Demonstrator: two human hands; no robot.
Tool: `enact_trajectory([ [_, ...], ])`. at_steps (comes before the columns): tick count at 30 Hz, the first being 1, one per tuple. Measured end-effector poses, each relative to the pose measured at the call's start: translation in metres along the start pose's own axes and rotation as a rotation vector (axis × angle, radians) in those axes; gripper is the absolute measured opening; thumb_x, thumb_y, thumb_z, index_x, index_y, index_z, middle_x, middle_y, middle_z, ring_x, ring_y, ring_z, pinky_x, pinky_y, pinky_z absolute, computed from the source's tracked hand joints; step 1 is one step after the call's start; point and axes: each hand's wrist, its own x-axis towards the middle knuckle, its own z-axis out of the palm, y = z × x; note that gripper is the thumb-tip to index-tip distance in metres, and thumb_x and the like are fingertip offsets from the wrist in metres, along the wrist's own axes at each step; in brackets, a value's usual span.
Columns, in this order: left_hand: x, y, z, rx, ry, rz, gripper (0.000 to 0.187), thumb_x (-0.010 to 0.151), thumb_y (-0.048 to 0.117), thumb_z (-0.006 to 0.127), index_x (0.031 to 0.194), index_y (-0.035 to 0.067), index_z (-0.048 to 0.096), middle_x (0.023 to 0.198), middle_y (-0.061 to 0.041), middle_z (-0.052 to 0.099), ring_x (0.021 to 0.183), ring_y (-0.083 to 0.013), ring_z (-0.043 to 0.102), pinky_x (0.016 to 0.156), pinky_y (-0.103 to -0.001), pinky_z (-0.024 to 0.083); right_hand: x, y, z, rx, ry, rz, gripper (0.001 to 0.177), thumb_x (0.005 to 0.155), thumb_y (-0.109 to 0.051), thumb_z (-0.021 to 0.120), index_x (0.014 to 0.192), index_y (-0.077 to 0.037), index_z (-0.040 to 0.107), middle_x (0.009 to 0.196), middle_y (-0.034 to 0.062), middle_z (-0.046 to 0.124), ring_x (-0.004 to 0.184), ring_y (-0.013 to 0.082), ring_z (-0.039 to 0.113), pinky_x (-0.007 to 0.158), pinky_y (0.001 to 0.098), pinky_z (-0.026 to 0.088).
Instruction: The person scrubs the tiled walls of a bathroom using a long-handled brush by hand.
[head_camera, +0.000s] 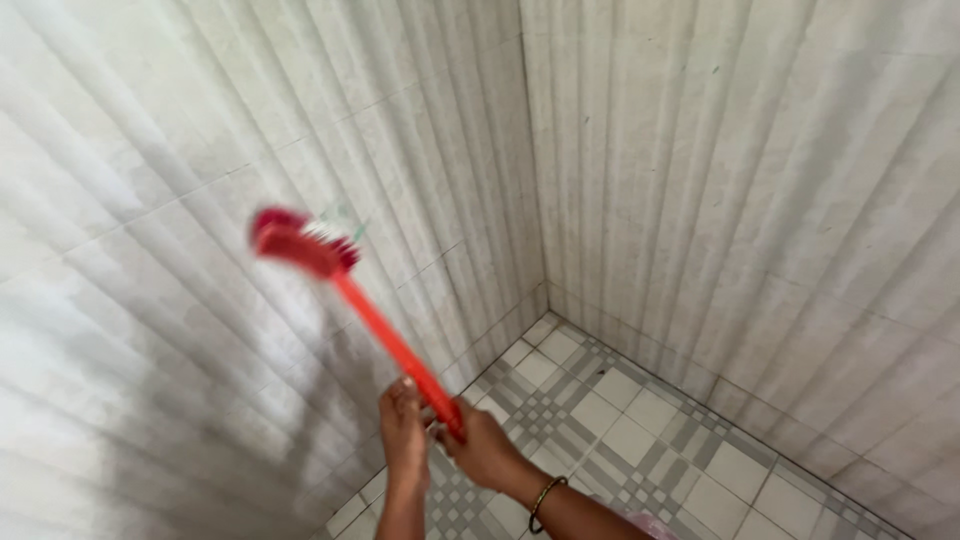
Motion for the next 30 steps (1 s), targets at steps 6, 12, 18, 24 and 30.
enact_trajectory([
  [6, -0.001, 0.063, -0.044, -0.136, 0.383, 0.209, 0.03, 0.111, 0.03, 0.051, 0.112, 0.0, 0.046, 0.078, -0.006, 0.05, 0.055, -0.0172, 0.049, 0.051, -0.035, 0.046, -0.02, -0.011, 0.038, 0.198, -0.457, -0.074, 0.03, 0.106, -0.03, 0.057, 0.12, -0.004, 0.052, 0.075, 0.0024, 0.055, 0.063, 0.0133, 0.055, 0.059, 0.0312, 0.05],
  [12, 0.031, 0.068, -0.059, 0.204, 0.521, 0.191, 0.021, 0.106, 0.021, 0.05, 0.113, 0.002, 0.044, 0.076, -0.007, 0.057, 0.055, -0.0201, 0.058, 0.052, -0.038, 0.055, 0.019, 0.018, 0.085, 0.12, -0.264, -0.185, 0.043, 0.109, -0.043, 0.05, 0.106, -0.001, 0.061, 0.071, -0.0005, 0.053, 0.062, 0.0082, 0.049, 0.055, 0.027, 0.043],
  [18, 0.109, 0.02, 0.022, 0.923, 0.339, 0.324, 0.021, 0.095, 0.01, 0.057, 0.082, -0.004, 0.064, 0.086, -0.026, 0.072, 0.077, -0.0382, 0.069, 0.071, -0.049, 0.055, 0.027, 0.016, 0.075, 0.613, -0.081, 0.208, 0.064, 0.111, -0.056, 0.033, 0.111, 0.005, 0.053, 0.066, 0.0008, 0.046, 0.055, 0.0133, 0.043, 0.049, 0.0322, 0.039],
  [24, 0.085, 0.038, 0.044, 1.107, 0.001, 0.197, 0.052, 0.091, 0.006, 0.055, 0.139, -0.008, 0.04, 0.106, -0.027, 0.069, 0.102, -0.0406, 0.07, 0.09, -0.047, 0.056, 0.019, -0.013, 0.081, 0.673, 0.005, 0.326, 0.052, 0.105, -0.045, 0.031, 0.127, -0.006, 0.056, 0.074, 0.0016, 0.063, 0.058, 0.015, 0.055, 0.05, 0.0329, 0.044],
  [30, 0.049, 0.079, -0.072, 0.927, 0.387, 0.461, 0.031, 0.092, 0.01, 0.059, 0.117, -0.006, 0.05, 0.088, -0.029, 0.069, 0.081, -0.0456, 0.069, 0.072, -0.053, 0.053, 0.023, 0.003, 0.151, 0.367, -0.276, 0.175, 0.05, 0.11, -0.046, 0.028, 0.116, -0.005, 0.056, 0.072, 0.0026, 0.05, 0.058, 0.0137, 0.045, 0.051, 0.032, 0.04],
])
